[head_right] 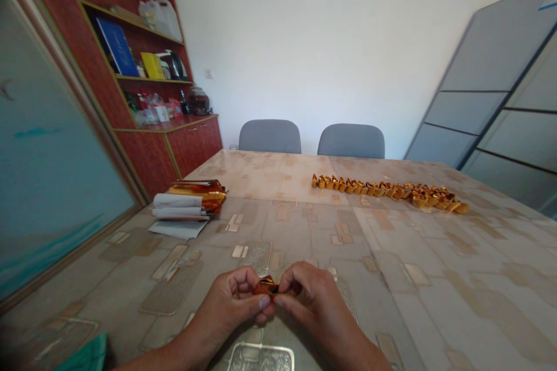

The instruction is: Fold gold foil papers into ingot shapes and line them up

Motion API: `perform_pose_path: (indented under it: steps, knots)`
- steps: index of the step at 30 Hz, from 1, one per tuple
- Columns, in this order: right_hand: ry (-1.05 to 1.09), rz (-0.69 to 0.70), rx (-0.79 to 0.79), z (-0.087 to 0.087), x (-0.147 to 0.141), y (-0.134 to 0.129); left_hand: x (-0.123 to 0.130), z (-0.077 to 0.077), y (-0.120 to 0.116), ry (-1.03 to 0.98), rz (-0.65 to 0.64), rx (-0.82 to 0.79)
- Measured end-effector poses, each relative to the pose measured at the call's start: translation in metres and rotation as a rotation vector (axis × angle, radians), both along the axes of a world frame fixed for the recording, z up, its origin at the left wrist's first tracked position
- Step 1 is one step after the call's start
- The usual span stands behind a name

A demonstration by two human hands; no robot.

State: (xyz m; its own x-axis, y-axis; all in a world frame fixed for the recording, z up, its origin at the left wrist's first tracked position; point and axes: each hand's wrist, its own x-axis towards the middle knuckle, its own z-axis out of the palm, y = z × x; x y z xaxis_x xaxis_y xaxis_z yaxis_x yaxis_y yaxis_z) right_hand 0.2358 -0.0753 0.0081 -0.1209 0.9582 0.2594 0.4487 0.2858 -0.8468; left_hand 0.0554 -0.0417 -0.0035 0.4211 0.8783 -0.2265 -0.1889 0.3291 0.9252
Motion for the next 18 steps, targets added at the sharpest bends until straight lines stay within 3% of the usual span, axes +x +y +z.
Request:
perform_pose_path:
  steps: [6,12,18]
  knots:
    - [-0.012,0.017,0.051,0.003,0.000,-0.005,-0.002,0.006,-0.002,-0.003,-0.022,0.012]
    - [0.338,0.066,-0.151,0.003,-0.007,-0.006,-0.005,0.007,0.001,-0.032,-0.024,0.034]
    - [0.283,0.004,-0.076,0.004,-0.020,-0.008,-0.004,0.009,0.002,-0.050,-0.028,0.004]
